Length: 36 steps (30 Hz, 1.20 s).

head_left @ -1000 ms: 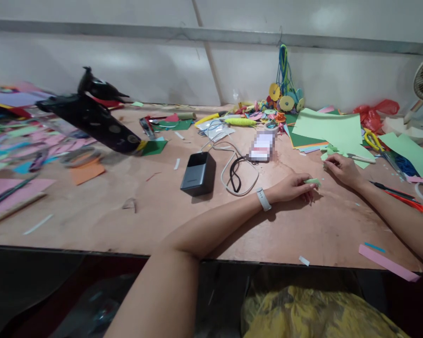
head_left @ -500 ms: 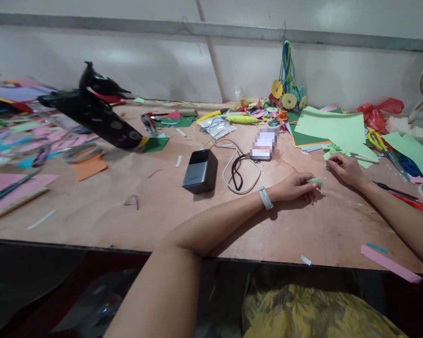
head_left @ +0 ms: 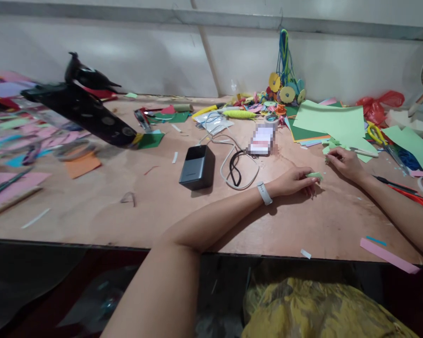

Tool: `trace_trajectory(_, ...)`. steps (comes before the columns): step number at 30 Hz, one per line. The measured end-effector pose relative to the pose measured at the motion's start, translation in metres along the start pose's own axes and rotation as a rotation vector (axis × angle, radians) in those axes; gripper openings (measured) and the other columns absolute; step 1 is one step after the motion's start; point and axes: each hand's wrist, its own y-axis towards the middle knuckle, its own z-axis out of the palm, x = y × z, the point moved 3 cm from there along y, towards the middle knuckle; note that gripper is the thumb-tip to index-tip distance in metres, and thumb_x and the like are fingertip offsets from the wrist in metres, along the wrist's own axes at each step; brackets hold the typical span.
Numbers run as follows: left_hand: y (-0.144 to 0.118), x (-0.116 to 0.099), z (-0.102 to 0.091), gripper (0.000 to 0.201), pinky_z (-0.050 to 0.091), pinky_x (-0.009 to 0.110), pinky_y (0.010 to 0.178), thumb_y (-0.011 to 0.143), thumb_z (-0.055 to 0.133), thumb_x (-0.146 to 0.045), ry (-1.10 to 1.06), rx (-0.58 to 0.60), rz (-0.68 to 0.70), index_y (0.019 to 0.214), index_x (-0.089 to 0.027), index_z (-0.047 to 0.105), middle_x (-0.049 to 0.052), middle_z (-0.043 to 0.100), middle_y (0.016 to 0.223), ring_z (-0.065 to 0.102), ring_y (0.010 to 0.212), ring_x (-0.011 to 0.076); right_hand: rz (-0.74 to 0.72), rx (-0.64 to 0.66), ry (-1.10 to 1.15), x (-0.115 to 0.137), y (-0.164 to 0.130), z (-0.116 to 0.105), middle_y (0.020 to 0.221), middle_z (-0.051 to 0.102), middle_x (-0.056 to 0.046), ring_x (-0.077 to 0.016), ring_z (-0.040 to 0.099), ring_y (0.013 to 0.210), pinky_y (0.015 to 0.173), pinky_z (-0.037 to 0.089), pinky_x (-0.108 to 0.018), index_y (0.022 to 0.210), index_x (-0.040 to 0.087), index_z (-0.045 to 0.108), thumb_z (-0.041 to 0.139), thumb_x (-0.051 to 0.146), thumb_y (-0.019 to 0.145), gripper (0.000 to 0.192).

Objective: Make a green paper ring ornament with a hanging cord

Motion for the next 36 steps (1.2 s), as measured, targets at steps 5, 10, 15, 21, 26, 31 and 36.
trace_trajectory(5, 0.0008, -0.0003, -0.0006, 0.052, 0.058, 0.027, 0.069, 0.090, 0.073, -0.065, 0.004, 0.000, -0.001, 0.095, -0.015, 0.061, 0.003, 0.072, 0.077, 0.073, 0.069, 0.0136, 0.023, 0.007, 0.038, -0.0006, 0.0011, -0.0002, 0.083, 0.078, -0.006, -0.0231, 0.070, 0.073, 0.069, 0.054, -0.036, 0.089, 0.023, 0.071, 0.063, 0.041, 0.094, 0.020)
trace_trajectory(10, 0.0007, -0.0006, -0.0009, 0.047, 0.057, 0.027, 0.068, 0.094, 0.071, -0.060, 0.024, 0.012, 0.014, 0.096, -0.014, 0.061, 0.004, 0.072, 0.078, 0.072, 0.069, 0.0133, 0.036, 0.011, 0.074, 0.0012, 0.0013, -0.0012, 0.083, 0.077, -0.007, -0.0240, 0.071, 0.073, 0.068, 0.054, -0.037, 0.090, 0.023, 0.070, 0.064, 0.041, 0.094, 0.019)
trace_trajectory(15, 0.0006, -0.0001, -0.0009, 0.045, 0.058, 0.028, 0.068, 0.096, 0.070, -0.059, 0.026, 0.014, 0.012, 0.096, -0.014, 0.060, 0.004, 0.072, 0.079, 0.073, 0.070, 0.0140, 0.053, 0.019, 0.090, 0.0015, 0.0008, -0.0017, 0.085, 0.078, -0.007, -0.0244, 0.072, 0.075, 0.069, 0.055, -0.037, 0.090, 0.023, 0.070, 0.064, 0.040, 0.095, 0.019)
trace_trajectory(21, 0.0014, 0.0029, -0.0018, 0.046, 0.059, 0.028, 0.070, 0.095, 0.071, -0.059, 0.013, 0.007, 0.014, 0.095, -0.014, 0.061, 0.004, 0.073, 0.078, 0.073, 0.070, 0.0133, 0.053, 0.017, 0.091, 0.0013, 0.0007, -0.0015, 0.082, 0.077, -0.006, -0.0241, 0.072, 0.073, 0.069, 0.056, -0.038, 0.089, 0.023, 0.070, 0.065, 0.043, 0.095, 0.021)
trace_trajectory(26, 0.0008, 0.0020, -0.0015, 0.053, 0.058, 0.026, 0.069, 0.090, 0.072, -0.065, 0.006, 0.014, -0.002, 0.095, -0.014, 0.061, 0.004, 0.073, 0.077, 0.074, 0.070, 0.0132, 0.078, 0.020, 0.117, 0.0017, 0.0011, -0.0016, 0.085, 0.078, -0.006, -0.0232, 0.074, 0.075, 0.070, 0.058, -0.036, 0.090, 0.023, 0.071, 0.066, 0.043, 0.095, 0.022)
trace_trajectory(31, 0.0004, 0.0001, -0.0009, 0.052, 0.059, 0.026, 0.067, 0.091, 0.071, -0.065, 0.030, -0.001, 0.016, 0.094, -0.014, 0.060, 0.003, 0.072, 0.078, 0.073, 0.069, 0.0126, 0.079, 0.011, 0.120, 0.0007, 0.0008, -0.0028, 0.084, 0.078, -0.006, -0.0229, 0.073, 0.073, 0.070, 0.058, -0.036, 0.090, 0.022, 0.072, 0.067, 0.041, 0.092, 0.020)
trace_trajectory(36, 0.0018, 0.0009, -0.0008, 0.049, 0.058, 0.025, 0.065, 0.094, 0.069, -0.062, 0.057, 0.010, 0.024, 0.095, -0.014, 0.060, 0.003, 0.072, 0.078, 0.073, 0.069, 0.0123, 0.076, 0.008, 0.125, -0.0010, 0.0009, -0.0030, 0.084, 0.078, -0.006, -0.0236, 0.073, 0.073, 0.070, 0.058, -0.038, 0.090, 0.022, 0.071, 0.067, 0.042, 0.092, 0.020)
